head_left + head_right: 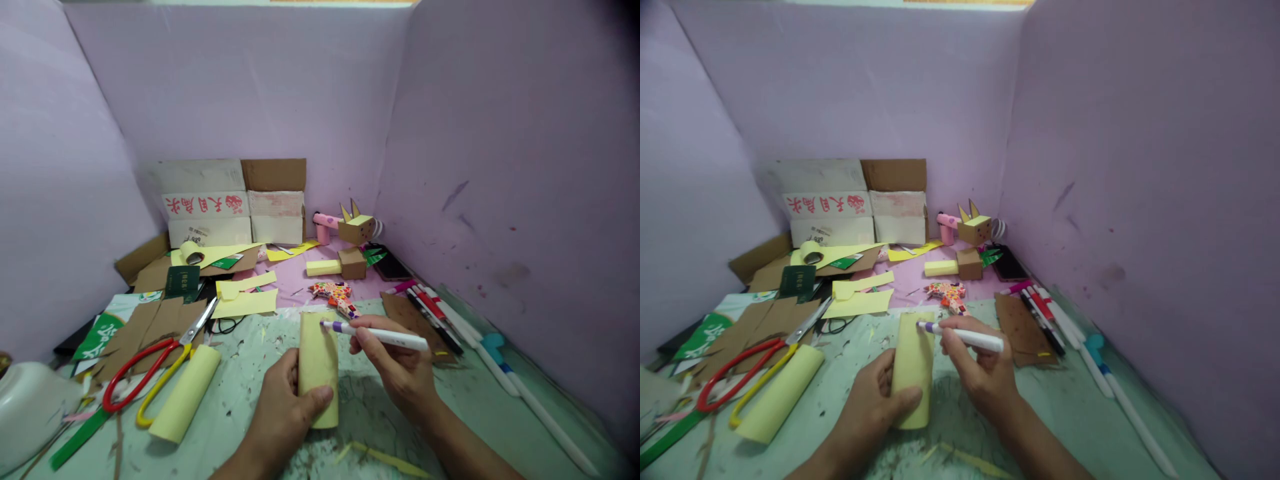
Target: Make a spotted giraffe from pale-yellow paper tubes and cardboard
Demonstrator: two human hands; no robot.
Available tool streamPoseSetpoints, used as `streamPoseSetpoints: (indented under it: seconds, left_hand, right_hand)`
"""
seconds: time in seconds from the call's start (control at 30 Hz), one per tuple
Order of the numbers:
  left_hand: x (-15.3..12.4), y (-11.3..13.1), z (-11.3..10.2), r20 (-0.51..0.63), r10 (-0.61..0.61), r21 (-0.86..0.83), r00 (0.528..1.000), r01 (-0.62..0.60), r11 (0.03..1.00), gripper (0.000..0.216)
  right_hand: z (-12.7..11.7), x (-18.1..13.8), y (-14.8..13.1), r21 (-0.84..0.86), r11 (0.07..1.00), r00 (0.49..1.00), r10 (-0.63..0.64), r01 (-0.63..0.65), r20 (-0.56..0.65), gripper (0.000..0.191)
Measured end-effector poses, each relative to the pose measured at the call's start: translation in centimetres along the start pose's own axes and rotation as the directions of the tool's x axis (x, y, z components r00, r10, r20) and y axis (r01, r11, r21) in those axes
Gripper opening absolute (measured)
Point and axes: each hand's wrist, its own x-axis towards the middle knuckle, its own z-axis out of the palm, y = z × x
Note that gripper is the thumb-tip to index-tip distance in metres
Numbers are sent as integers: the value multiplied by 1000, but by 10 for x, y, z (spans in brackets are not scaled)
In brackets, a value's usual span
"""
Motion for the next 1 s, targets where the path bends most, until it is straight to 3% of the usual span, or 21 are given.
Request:
streamPoseSetpoints:
  seconds: [0.57, 1.0]
  left_hand:
    - [3, -9, -2, -15, 3, -68, 1000, -4, 998, 50]
    - [2, -9, -3, 1, 8, -68, 1000, -8, 998, 49]
  right_hand:
    - [-1, 4, -3, -63, 998, 995, 25, -31, -102, 11]
    - [2, 2, -2, 1, 1000, 992, 8, -8, -126, 8]
